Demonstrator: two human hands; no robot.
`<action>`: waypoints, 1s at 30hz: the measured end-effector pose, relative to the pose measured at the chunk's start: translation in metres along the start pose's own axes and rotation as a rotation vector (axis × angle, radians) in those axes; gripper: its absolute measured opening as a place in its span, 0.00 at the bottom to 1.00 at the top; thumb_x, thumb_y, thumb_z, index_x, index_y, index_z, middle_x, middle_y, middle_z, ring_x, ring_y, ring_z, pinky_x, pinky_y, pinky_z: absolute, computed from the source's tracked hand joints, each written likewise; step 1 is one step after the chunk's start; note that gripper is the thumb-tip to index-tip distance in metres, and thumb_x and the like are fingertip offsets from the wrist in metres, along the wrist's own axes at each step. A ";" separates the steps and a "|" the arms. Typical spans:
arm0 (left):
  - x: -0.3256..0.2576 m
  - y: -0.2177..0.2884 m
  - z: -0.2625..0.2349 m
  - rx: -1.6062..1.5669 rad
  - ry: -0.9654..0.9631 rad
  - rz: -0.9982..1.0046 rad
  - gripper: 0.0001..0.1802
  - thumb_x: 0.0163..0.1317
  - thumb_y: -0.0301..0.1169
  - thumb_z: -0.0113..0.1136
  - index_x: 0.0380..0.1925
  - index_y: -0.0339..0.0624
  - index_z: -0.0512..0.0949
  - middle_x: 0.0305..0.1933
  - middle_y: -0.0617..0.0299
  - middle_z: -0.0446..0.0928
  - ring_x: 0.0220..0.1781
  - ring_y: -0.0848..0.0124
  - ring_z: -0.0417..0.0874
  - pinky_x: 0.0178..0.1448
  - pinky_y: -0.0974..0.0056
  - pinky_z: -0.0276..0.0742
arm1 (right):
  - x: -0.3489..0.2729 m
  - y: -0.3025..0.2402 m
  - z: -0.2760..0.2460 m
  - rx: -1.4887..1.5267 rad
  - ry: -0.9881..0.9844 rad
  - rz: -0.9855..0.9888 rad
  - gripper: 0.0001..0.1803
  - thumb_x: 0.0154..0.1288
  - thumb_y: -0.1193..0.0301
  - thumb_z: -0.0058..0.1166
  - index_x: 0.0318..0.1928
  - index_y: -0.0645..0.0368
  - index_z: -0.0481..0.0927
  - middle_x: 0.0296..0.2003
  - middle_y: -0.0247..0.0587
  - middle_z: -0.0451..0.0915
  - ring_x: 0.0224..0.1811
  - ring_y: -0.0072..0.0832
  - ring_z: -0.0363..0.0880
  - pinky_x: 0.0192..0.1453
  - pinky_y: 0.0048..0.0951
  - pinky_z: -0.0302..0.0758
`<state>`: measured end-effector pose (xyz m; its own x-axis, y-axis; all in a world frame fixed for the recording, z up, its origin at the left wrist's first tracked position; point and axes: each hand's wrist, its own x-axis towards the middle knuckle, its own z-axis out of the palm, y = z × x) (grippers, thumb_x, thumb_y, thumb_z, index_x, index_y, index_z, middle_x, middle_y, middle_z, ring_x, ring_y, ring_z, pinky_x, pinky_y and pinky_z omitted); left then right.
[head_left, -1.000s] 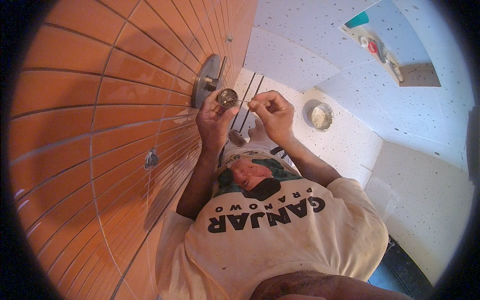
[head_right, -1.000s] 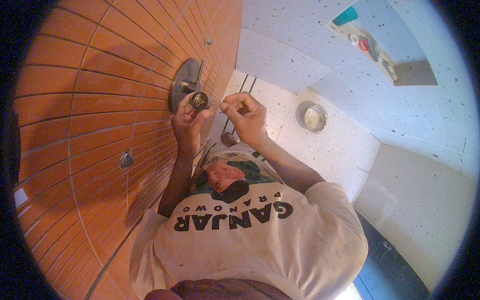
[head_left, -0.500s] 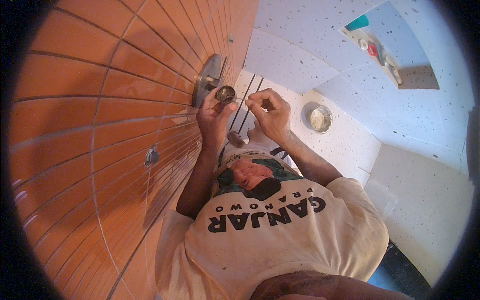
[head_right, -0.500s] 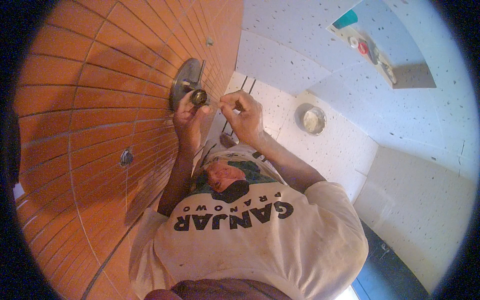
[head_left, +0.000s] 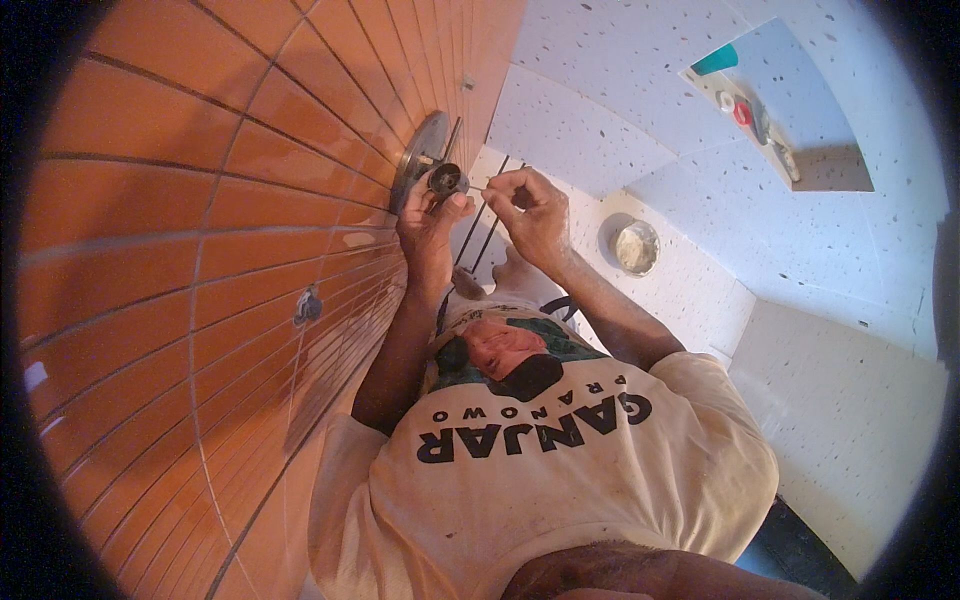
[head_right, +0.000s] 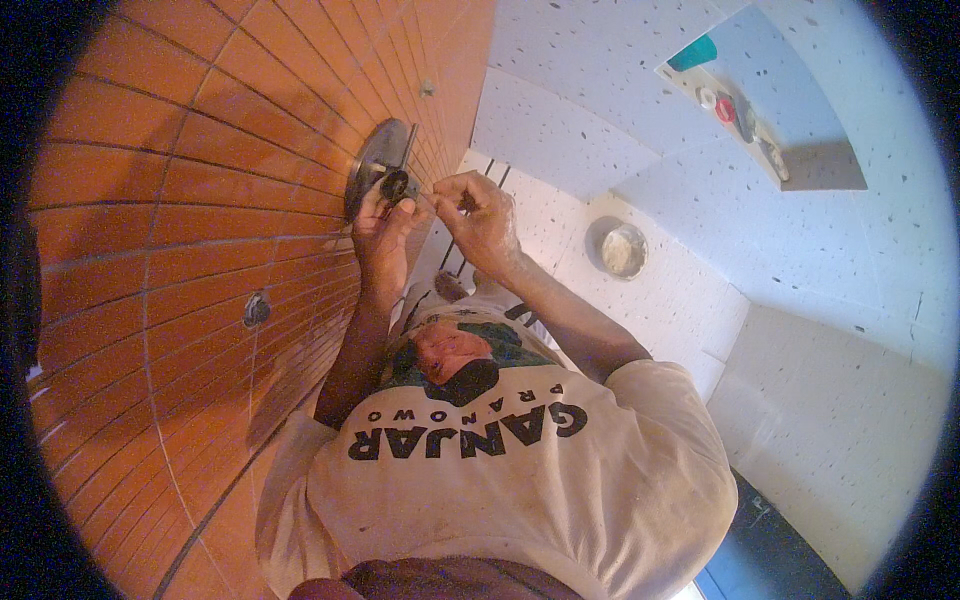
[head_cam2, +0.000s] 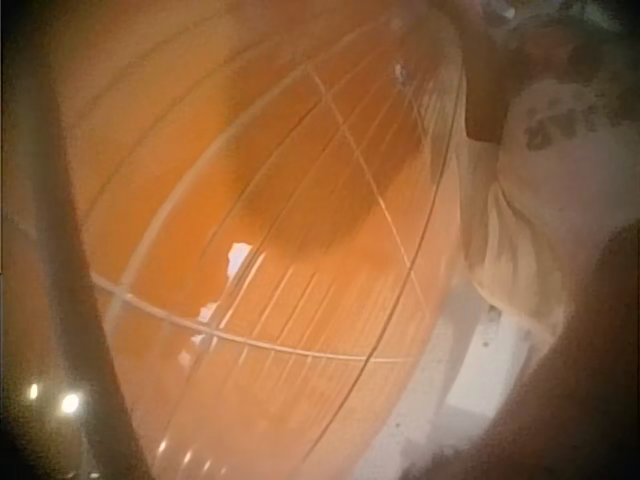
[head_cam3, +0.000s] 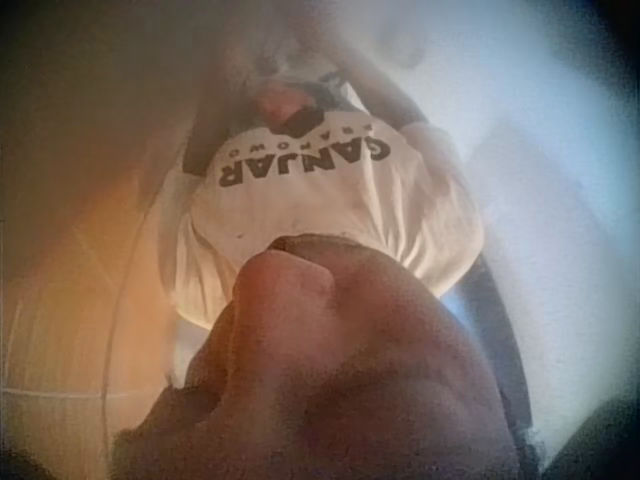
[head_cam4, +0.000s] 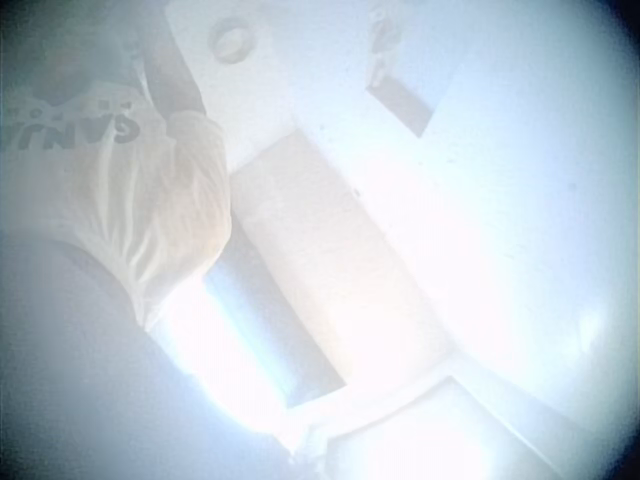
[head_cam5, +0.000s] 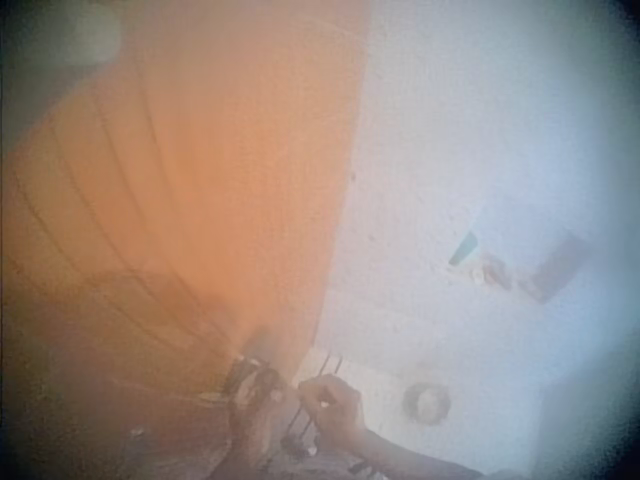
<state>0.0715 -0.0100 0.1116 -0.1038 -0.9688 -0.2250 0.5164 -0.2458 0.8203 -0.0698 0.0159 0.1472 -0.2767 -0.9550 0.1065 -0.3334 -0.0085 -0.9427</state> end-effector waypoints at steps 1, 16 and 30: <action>0.001 0.000 0.000 -0.006 0.003 0.002 0.25 0.57 0.29 0.67 0.53 0.33 0.73 0.42 0.61 0.78 0.42 0.74 0.80 0.48 0.65 0.82 | 0.001 0.000 0.000 0.021 -0.003 0.006 0.07 0.59 0.75 0.63 0.37 0.62 0.81 0.29 0.38 0.81 0.31 0.22 0.80 0.36 0.25 0.77; 0.002 -0.002 0.000 -0.059 0.001 -0.044 0.21 0.61 0.24 0.61 0.55 0.38 0.71 0.48 0.62 0.77 0.47 0.72 0.79 0.52 0.62 0.80 | 0.008 0.001 0.002 0.081 -0.015 0.040 0.07 0.59 0.76 0.62 0.39 0.63 0.81 0.31 0.39 0.81 0.33 0.22 0.80 0.38 0.25 0.77; -0.003 0.002 0.015 -0.181 0.039 -0.041 0.17 0.61 0.27 0.64 0.49 0.38 0.74 0.39 0.65 0.78 0.39 0.74 0.80 0.50 0.65 0.80 | 0.013 0.003 -0.002 0.091 -0.021 0.024 0.06 0.60 0.77 0.62 0.38 0.63 0.81 0.34 0.39 0.82 0.33 0.22 0.81 0.38 0.24 0.78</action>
<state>0.0599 -0.0079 0.1214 -0.0971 -0.9553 -0.2794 0.6576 -0.2723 0.7025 -0.0759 0.0040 0.1463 -0.2641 -0.9613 0.0782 -0.2434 -0.0120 -0.9699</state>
